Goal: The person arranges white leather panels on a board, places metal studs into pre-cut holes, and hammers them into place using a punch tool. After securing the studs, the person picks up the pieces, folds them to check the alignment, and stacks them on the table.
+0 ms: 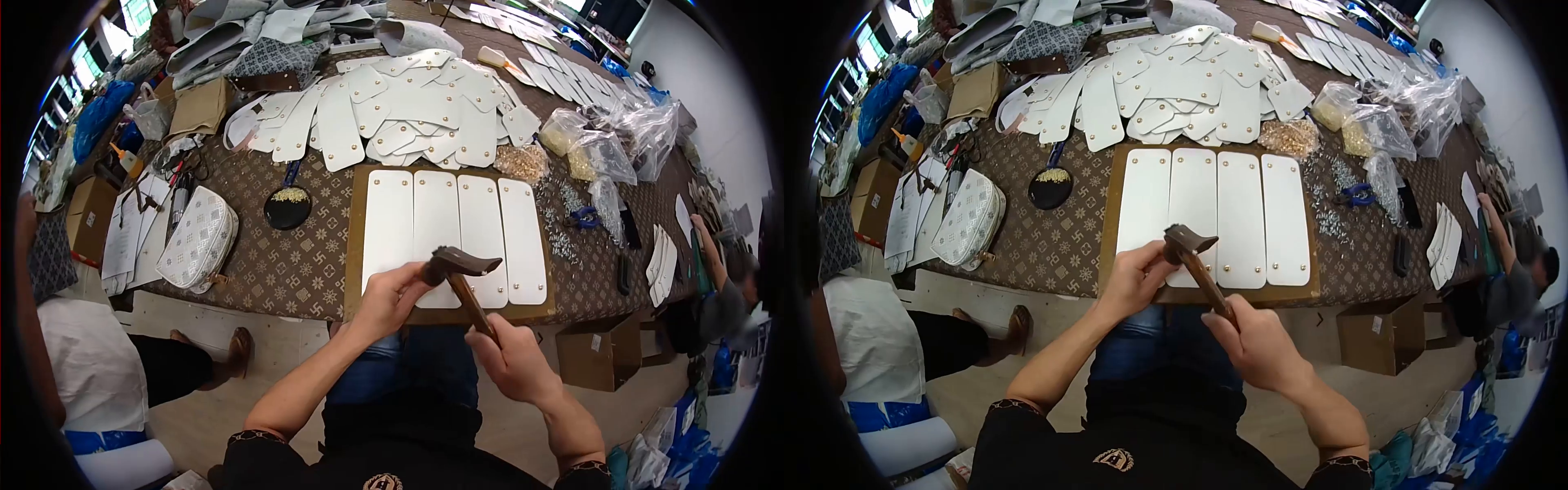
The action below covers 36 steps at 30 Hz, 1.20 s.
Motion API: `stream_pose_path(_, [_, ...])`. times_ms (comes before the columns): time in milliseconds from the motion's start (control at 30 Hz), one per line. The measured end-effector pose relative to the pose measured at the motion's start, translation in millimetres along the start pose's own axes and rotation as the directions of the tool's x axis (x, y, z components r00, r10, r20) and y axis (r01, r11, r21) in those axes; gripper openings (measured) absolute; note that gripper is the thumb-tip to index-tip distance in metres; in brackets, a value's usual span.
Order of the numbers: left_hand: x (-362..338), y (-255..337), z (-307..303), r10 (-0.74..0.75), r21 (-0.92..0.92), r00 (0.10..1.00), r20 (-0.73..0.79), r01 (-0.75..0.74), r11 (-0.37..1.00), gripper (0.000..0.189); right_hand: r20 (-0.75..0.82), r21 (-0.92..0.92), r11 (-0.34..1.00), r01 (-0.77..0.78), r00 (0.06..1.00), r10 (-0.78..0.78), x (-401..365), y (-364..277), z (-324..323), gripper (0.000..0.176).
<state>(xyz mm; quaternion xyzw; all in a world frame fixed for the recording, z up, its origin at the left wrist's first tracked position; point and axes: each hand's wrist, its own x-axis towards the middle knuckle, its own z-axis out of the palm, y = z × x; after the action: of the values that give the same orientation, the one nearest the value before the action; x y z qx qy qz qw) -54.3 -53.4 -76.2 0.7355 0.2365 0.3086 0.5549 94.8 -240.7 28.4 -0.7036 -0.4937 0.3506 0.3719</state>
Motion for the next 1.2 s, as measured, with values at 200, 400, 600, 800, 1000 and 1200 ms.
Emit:
stream_pose_path(200, [10.6,-2.0,18.4,0.100,-0.084,0.995,-0.011,-0.100,0.991,0.021,-0.119,0.324,0.944,-0.055,0.988,0.098,-20.5,6.6,-21.1,0.017])
stream_pose_path(400, [25.6,-6.1,44.6,0.087,-0.131,0.992,0.087,-0.075,0.989,0.019,-0.188,0.432,0.899,-0.075,0.967,0.171,-20.8,11.6,-32.6,0.016])
stream_pose_path(600, [27.2,-11.6,48.8,0.096,-0.115,0.990,0.107,-0.084,0.990,0.019,-0.469,0.494,0.715,0.495,0.844,-0.260,-38.7,-27.6,-57.7,0.027])
stream_pose_path(800, [11.7,-13.2,46.1,0.079,-0.068,0.991,0.113,-0.071,0.995,0.021,0.005,-0.164,0.977,-0.133,0.991,0.136,-11.6,16.6,-31.3,0.022])
stream_pose_path(1000, [27.4,4.9,52.2,0.066,-0.147,0.993,0.101,-0.050,0.988,0.019,-0.286,0.500,0.866,-0.004,0.943,0.170,-35.4,21.6,-44.0,0.023])
stream_pose_path(1200, [38.1,-8.0,68.6,0.086,-0.079,0.980,0.179,-0.072,0.994,0.020,-0.265,0.434,0.899,-0.067,0.944,0.198,-37.2,17.7,-54.2,0.020])
